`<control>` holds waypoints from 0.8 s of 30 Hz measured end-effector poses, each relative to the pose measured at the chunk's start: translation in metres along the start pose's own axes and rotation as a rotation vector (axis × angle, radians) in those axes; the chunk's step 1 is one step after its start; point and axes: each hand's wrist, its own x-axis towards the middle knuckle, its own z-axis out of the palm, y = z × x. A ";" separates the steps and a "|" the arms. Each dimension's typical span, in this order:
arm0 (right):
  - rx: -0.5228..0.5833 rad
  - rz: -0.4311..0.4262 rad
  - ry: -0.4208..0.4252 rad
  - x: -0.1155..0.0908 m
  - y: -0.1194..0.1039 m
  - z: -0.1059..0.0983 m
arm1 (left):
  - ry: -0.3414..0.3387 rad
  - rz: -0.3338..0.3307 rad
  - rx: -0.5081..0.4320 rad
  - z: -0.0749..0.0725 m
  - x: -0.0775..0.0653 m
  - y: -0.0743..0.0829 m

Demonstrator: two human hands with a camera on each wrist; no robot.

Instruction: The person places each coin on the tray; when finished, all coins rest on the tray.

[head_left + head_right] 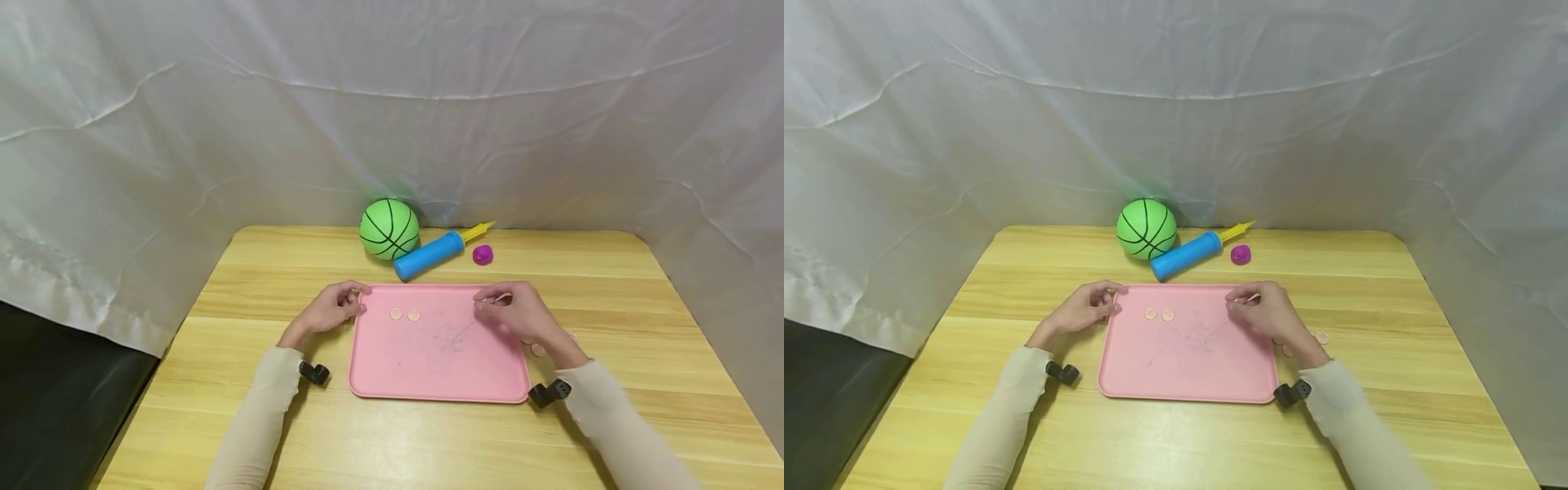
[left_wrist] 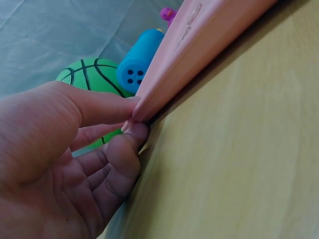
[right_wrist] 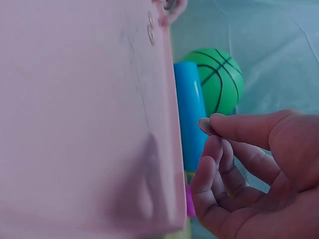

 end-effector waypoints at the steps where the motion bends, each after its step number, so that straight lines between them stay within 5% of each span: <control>1: 0.006 -0.002 -0.005 0.001 -0.001 0.003 | 0.000 -0.001 -0.001 0.000 0.000 0.000; 24: -0.025 -0.052 -0.059 0.025 -0.019 0.050 | -0.002 -0.014 -0.020 -0.001 0.000 -0.001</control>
